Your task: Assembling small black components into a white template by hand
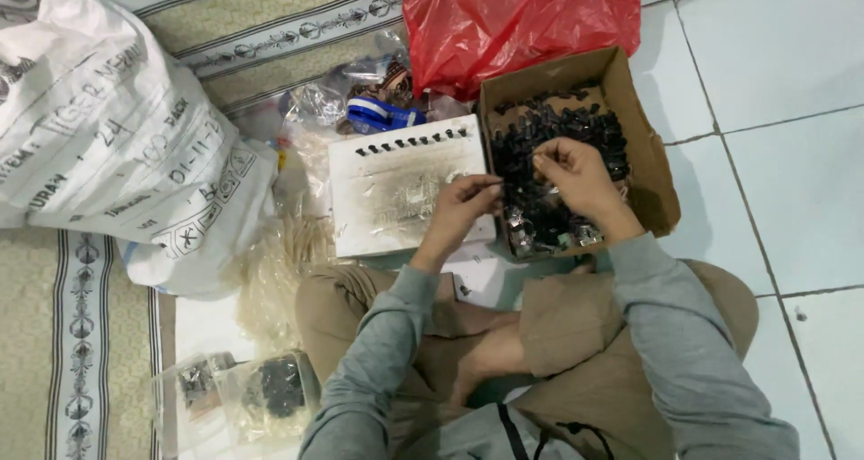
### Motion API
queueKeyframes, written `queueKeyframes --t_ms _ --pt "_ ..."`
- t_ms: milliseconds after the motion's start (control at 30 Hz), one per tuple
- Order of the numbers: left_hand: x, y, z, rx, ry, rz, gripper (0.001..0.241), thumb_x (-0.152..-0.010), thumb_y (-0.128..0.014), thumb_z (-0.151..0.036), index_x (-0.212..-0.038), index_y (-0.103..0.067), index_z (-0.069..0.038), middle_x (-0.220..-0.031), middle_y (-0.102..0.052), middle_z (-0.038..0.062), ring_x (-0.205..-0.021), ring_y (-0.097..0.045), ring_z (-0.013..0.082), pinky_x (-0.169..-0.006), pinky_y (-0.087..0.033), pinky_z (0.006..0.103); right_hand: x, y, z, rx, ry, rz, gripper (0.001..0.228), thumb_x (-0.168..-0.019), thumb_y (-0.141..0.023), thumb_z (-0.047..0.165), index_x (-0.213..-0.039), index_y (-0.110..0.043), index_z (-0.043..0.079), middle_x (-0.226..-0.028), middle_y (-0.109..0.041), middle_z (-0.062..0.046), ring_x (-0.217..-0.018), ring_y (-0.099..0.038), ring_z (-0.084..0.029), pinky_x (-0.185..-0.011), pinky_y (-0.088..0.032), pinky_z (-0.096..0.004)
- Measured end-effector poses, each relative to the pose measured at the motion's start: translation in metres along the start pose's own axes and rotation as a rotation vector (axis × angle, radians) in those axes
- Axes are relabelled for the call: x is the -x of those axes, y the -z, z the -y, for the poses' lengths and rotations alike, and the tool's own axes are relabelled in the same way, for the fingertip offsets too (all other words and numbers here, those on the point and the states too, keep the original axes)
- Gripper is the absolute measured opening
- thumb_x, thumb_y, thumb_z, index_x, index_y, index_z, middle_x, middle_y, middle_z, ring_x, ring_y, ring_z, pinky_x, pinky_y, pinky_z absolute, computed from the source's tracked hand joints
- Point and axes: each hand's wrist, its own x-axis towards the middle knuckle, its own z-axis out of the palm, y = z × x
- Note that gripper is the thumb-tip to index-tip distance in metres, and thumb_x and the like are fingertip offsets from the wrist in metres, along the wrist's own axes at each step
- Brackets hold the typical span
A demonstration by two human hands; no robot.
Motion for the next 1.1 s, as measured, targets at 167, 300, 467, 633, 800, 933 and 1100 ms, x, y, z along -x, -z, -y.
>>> queueKeyframes --t_ms 167,300,467,633,800,933,1100 --pt "0.056 0.034 -0.033 0.267 0.031 -0.103 0.022 -0.098 -0.069 -0.003 -0.117 -0.067 0.008 -0.096 -0.072 0.017 -0.083 -0.075 0.0209 -0.073 -0.067 0.0308 0.027 -0.073 0.023 -0.024 0.008 0.100 0.014 -0.105 -0.064 0.009 -0.109 -0.070 -0.003 -0.085 -0.069 -0.012 -0.082 -0.066 -0.014 -0.069 -0.059 -0.027" --pt "0.056 0.057 -0.013 0.385 -0.015 -0.101 0.019 -0.098 -0.068 -0.003 -0.115 -0.067 0.006 -0.092 -0.070 0.017 -0.080 -0.075 0.0221 -0.069 -0.067 0.0301 0.027 -0.113 -0.009 -0.042 0.043 0.079 0.011 -0.101 -0.069 0.007 -0.108 -0.072 -0.001 -0.080 -0.069 -0.008 -0.077 -0.066 -0.013 -0.068 -0.058 -0.025" --pt "0.042 0.067 0.010 0.364 -0.069 -0.088 0.021 -0.099 -0.068 -0.006 -0.117 -0.066 0.006 -0.095 -0.071 0.018 -0.082 -0.075 0.0230 -0.071 -0.067 0.0329 0.025 -0.123 -0.021 0.024 0.081 0.095 0.011 -0.102 -0.068 0.005 -0.109 -0.071 -0.002 -0.081 -0.068 -0.010 -0.078 -0.064 -0.012 -0.066 -0.056 -0.026" --pt "0.039 0.061 0.008 0.312 -0.114 -0.107 0.023 -0.096 -0.073 -0.006 -0.116 -0.069 0.005 -0.093 -0.073 0.019 -0.082 -0.075 0.0230 -0.071 -0.067 0.0338 0.024 -0.122 -0.034 0.047 0.073 0.075 0.009 -0.102 -0.066 0.004 -0.110 -0.069 -0.001 -0.083 -0.065 -0.005 -0.078 -0.061 -0.008 -0.067 -0.054 -0.023" --pt "0.040 0.056 0.003 0.317 -0.128 -0.152 0.019 -0.094 -0.075 -0.003 -0.110 -0.073 0.006 -0.092 -0.074 0.019 -0.081 -0.076 0.0232 -0.070 -0.067 0.0341 0.021 -0.120 -0.040 0.038 0.065 0.070 0.009 -0.103 -0.067 0.005 -0.110 -0.069 0.001 -0.084 -0.068 -0.006 -0.079 -0.063 -0.008 -0.068 -0.054 -0.022" --pt "0.040 0.053 0.003 0.272 -0.149 -0.180 0.019 -0.093 -0.077 -0.002 -0.111 -0.074 0.006 -0.094 -0.074 0.020 -0.083 -0.075 0.0229 -0.071 -0.067 0.0348 0.022 -0.120 -0.033 0.044 0.057 0.073 0.009 -0.103 -0.066 0.005 -0.111 -0.069 0.000 -0.082 -0.067 -0.005 -0.077 -0.060 -0.007 -0.066 -0.053 -0.021" --pt "0.042 0.057 -0.022 -0.009 -0.178 -0.102 0.017 -0.094 -0.077 -0.005 -0.110 -0.077 0.000 -0.092 -0.077 0.017 -0.084 -0.073 0.0196 -0.069 -0.064 0.0323 0.023 -0.118 -0.030 0.108 -0.031 0.108 0.007 -0.101 -0.065 0.000 -0.104 -0.071 0.001 -0.077 -0.065 -0.005 -0.073 -0.060 -0.008 -0.062 -0.052 -0.023"
